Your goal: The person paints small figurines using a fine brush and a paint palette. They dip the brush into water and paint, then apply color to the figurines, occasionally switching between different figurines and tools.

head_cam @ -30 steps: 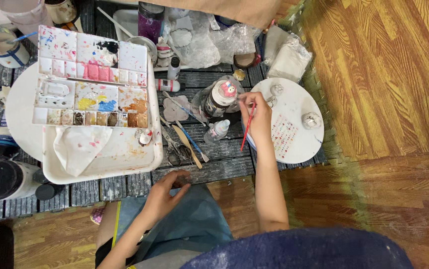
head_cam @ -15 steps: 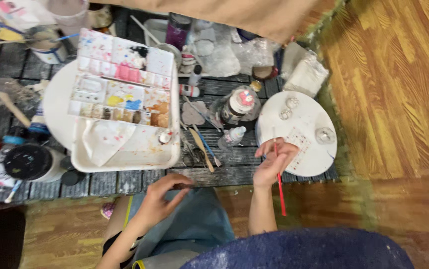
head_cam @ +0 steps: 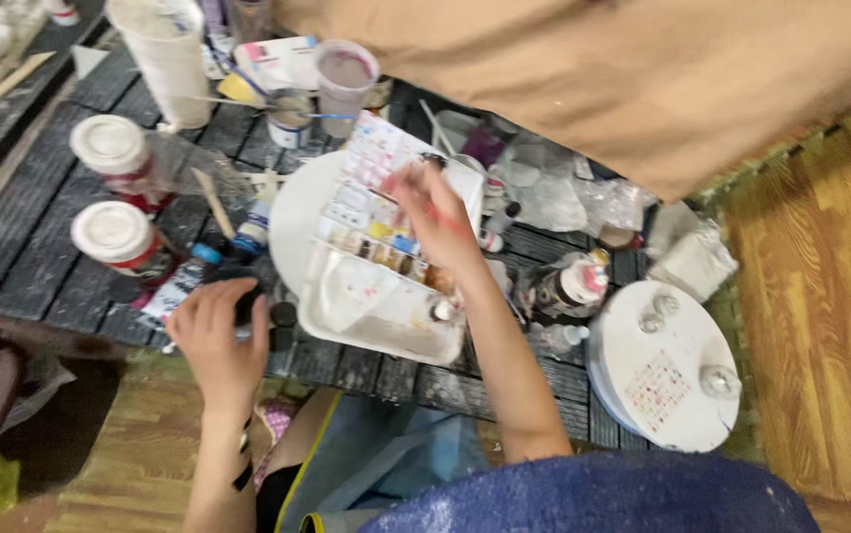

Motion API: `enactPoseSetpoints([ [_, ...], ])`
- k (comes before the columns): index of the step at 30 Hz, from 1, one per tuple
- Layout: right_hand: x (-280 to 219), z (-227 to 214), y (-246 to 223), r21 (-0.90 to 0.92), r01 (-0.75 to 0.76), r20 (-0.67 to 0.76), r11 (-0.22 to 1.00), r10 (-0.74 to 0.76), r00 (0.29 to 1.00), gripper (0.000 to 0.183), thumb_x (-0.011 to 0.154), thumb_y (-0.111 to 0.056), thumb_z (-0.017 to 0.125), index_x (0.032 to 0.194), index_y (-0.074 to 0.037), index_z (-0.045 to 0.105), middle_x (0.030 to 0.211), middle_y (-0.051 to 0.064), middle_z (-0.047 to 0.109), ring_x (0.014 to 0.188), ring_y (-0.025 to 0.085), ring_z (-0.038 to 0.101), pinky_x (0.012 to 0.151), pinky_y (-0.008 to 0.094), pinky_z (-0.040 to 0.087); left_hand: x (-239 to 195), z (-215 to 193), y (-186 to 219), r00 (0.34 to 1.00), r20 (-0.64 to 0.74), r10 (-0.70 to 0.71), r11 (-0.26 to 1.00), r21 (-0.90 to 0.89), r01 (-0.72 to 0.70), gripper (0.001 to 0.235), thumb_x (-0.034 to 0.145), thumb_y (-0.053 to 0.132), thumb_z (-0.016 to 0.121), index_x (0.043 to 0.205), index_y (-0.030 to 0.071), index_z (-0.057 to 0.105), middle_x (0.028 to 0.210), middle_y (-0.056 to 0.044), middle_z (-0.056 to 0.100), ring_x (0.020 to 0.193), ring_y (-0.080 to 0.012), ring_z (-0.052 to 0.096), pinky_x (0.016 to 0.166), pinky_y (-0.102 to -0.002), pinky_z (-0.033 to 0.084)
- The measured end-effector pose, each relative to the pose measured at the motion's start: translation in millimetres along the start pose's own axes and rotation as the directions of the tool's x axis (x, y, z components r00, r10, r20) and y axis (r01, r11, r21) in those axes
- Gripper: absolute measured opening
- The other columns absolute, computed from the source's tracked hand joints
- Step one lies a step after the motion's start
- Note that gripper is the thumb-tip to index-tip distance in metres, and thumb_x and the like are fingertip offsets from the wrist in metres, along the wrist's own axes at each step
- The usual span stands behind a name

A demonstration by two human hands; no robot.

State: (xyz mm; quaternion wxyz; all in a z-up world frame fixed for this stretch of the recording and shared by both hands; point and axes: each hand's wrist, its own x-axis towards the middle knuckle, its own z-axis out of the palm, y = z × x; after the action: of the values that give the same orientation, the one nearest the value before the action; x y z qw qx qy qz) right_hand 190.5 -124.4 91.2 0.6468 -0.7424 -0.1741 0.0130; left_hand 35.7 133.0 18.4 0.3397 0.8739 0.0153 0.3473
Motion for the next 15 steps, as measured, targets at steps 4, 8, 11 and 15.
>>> enactPoseSetpoints([
  [4, 114, 42, 36, -0.094, 0.044, -0.054, 0.995, -0.049, 0.997, 0.016, 0.1, -0.02, 0.064, 0.102, -0.01, 0.052, 0.083, 0.003, 0.075, 0.06, 0.01, 0.066, 0.049, 0.024, 0.049, 9, 15, -23, 0.998, 0.023, 0.051, 0.996, 0.065, -0.053, 0.038, 0.092, 0.019, 0.074, 0.127, 0.005, 0.068, 0.136, -0.01, 0.063, 0.135, -0.0347, 0.05, 0.111, -0.053, 0.036],
  [8, 179, 75, 70, -0.401, 0.085, -0.092, 0.912, -0.133, 0.987, 0.022, 0.093, -0.024, 0.072, 0.094, -0.01, 0.056, 0.075, 0.001, 0.074, 0.068, 0.012, 0.077, 0.049, 0.03, 0.051, 7, 18, -38, 0.995, 0.055, 0.081, 0.993, 0.087, -0.085, 0.039, 0.092, 0.02, 0.073, 0.129, 0.007, 0.068, 0.138, -0.007, 0.064, 0.137, -0.0378, 0.049, 0.111, -0.053, 0.037],
  [11, 204, 93, 89, -0.76, 0.047, -0.14, 0.649, -0.233, 0.962, 0.023, 0.084, -0.027, 0.082, 0.092, -0.015, 0.064, 0.073, 0.005, 0.074, 0.071, 0.023, 0.071, 0.06, 0.038, 0.052, 6, 20, -44, 0.996, 0.066, 0.054, 0.998, 0.026, -0.056, 0.039, 0.092, 0.02, 0.074, 0.128, 0.008, 0.069, 0.137, -0.005, 0.064, 0.135, -0.0353, 0.051, 0.108, -0.052, 0.04],
  [15, 219, 110, 98, -0.715, -0.043, -0.166, 0.698, -0.11, 0.98, 0.022, 0.081, -0.029, 0.082, 0.088, -0.017, 0.065, 0.074, 0.002, 0.075, 0.071, 0.024, 0.074, 0.063, 0.041, 0.055, 9, 20, -46, 0.996, 0.061, 0.068, 0.997, 0.035, -0.07, 0.04, 0.089, 0.019, 0.074, 0.128, 0.008, 0.069, 0.136, -0.005, 0.065, 0.134, -0.036, 0.051, 0.107, -0.052, 0.04],
])
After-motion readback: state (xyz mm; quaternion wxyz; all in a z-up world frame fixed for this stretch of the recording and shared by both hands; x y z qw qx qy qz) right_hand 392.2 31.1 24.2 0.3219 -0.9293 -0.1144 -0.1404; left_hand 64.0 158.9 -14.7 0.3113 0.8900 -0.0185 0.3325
